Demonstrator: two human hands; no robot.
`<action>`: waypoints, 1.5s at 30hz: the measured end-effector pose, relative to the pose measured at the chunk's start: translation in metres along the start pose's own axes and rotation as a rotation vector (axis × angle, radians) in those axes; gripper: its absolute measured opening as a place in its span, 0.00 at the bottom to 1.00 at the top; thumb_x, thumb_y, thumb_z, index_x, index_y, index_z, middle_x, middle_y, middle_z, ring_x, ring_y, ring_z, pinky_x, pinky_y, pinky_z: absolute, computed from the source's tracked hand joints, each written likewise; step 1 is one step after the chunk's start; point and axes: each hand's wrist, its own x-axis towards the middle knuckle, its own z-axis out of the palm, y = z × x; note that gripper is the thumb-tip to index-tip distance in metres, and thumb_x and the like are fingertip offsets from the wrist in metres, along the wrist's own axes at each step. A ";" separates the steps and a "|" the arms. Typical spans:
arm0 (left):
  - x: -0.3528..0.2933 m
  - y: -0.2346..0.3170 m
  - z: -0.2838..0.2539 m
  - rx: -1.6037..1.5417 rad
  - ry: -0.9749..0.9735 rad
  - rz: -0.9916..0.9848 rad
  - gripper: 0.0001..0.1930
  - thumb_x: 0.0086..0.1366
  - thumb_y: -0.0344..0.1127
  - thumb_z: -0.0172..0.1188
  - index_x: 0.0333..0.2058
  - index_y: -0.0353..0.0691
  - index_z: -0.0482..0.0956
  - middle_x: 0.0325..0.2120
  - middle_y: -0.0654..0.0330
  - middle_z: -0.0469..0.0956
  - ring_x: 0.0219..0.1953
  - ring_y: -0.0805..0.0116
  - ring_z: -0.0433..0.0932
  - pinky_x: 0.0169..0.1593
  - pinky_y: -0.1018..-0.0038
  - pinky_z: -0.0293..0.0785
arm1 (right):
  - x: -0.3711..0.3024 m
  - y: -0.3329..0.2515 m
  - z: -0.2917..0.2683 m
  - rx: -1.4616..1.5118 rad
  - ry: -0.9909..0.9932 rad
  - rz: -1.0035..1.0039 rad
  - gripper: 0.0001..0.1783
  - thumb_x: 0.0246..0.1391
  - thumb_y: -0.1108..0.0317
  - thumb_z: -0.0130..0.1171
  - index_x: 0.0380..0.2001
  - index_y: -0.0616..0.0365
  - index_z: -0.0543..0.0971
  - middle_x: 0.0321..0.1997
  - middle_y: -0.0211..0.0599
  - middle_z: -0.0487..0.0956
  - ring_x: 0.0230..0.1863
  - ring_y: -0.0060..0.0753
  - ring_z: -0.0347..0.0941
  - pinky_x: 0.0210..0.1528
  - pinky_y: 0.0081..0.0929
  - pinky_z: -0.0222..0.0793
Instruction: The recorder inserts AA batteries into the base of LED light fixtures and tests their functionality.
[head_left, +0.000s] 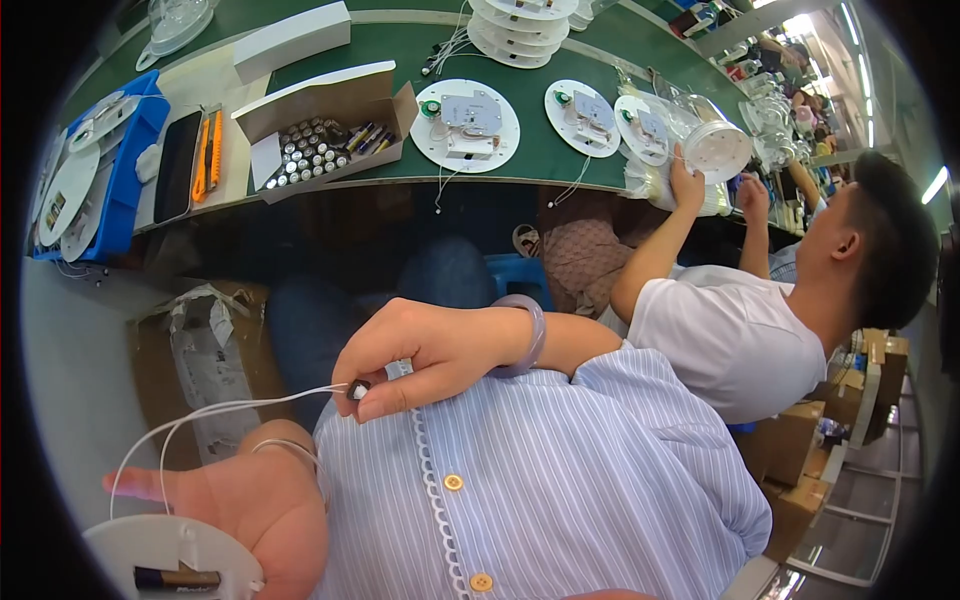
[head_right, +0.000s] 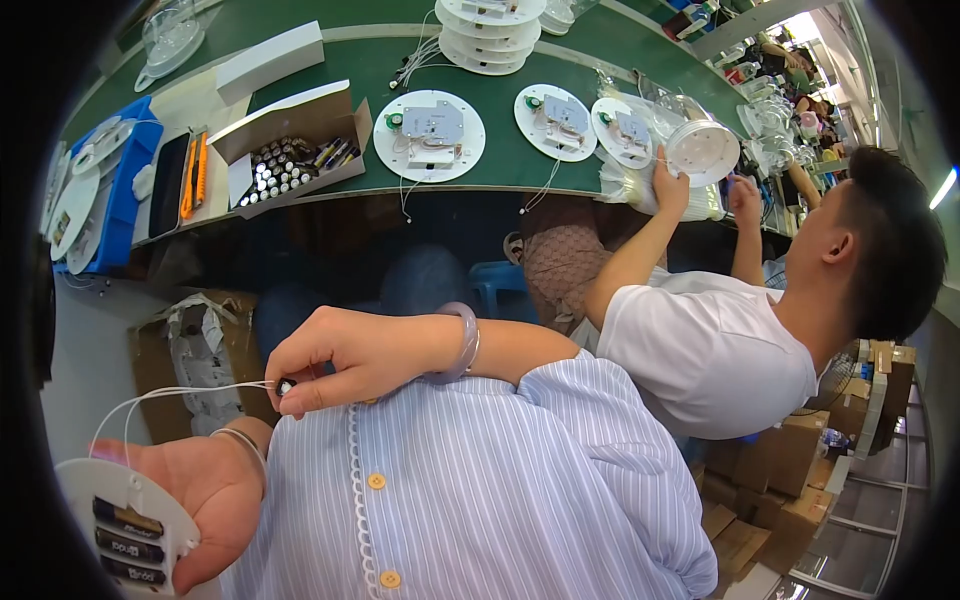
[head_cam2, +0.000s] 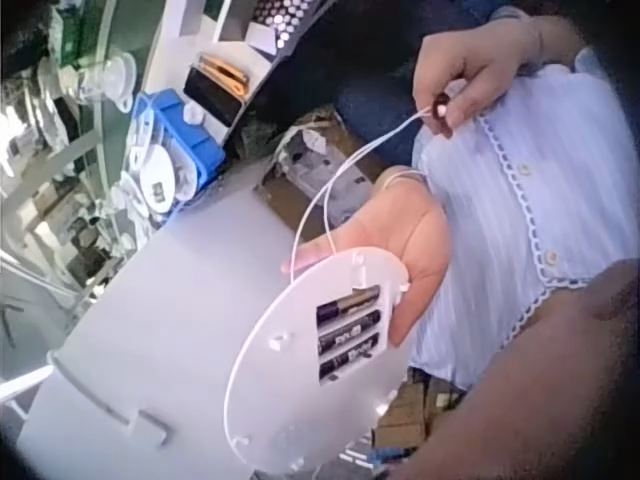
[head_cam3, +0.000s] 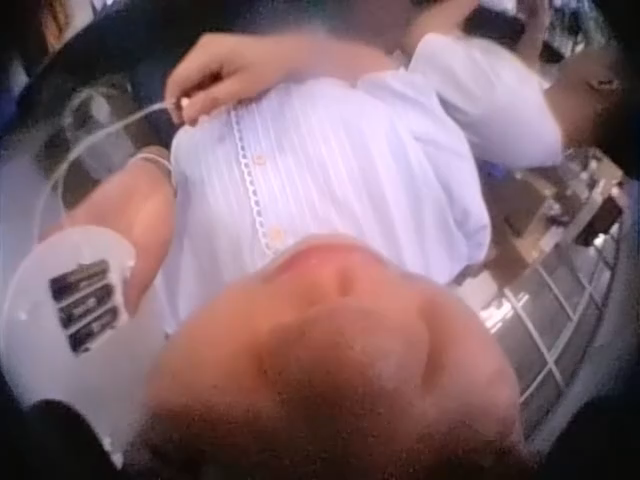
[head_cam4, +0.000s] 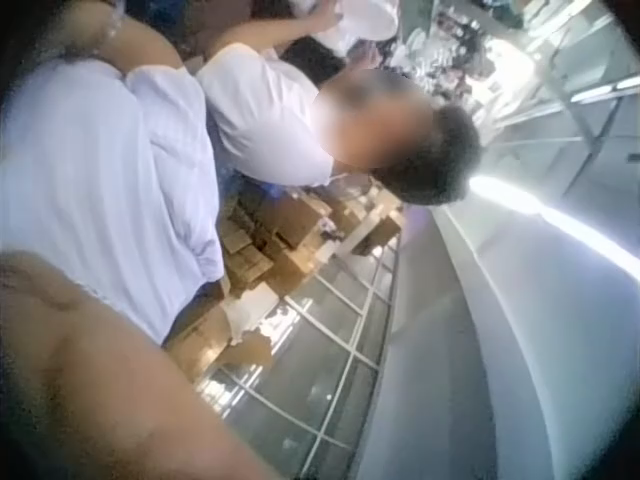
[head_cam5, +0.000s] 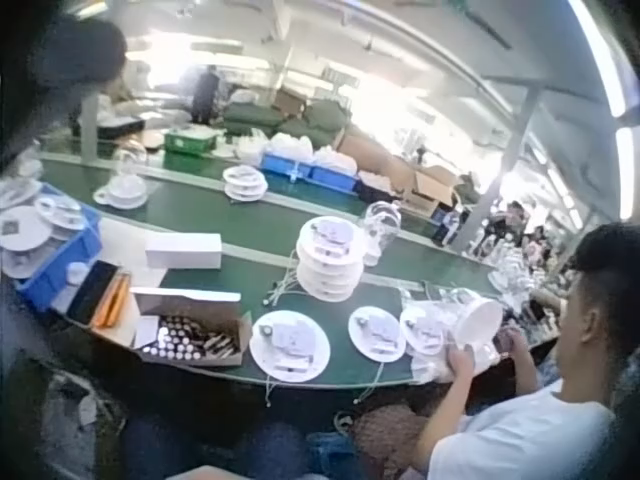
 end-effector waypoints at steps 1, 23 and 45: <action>0.000 0.002 -0.002 0.169 -0.167 0.012 0.15 0.61 0.44 0.38 0.45 0.50 0.65 0.46 0.59 0.64 0.50 0.61 0.59 0.54 0.57 0.49 | -0.002 0.000 -0.001 -0.020 -0.004 0.017 0.09 0.46 0.67 0.53 0.29 0.62 0.74 0.25 0.34 0.75 0.19 0.23 0.65 0.21 0.17 0.61; -0.070 -0.056 -0.054 0.449 -0.910 -0.333 0.15 0.55 0.41 0.47 0.38 0.39 0.70 0.45 0.51 0.64 0.46 0.58 0.64 0.53 0.66 0.51 | -0.018 -0.017 -0.014 -0.277 0.506 -0.276 0.40 0.33 0.55 0.63 0.49 0.61 0.60 0.54 0.45 0.58 0.56 0.44 0.52 0.55 0.32 0.47; -0.079 -0.034 -0.163 0.680 -1.309 -0.783 0.14 0.47 0.23 0.53 0.36 0.38 0.70 0.36 0.57 0.71 0.41 0.61 0.69 0.46 0.71 0.62 | -0.087 0.051 -0.251 -0.046 1.359 0.504 0.13 0.47 0.69 0.49 0.38 0.62 0.69 0.33 0.38 0.74 0.31 0.32 0.72 0.33 0.27 0.69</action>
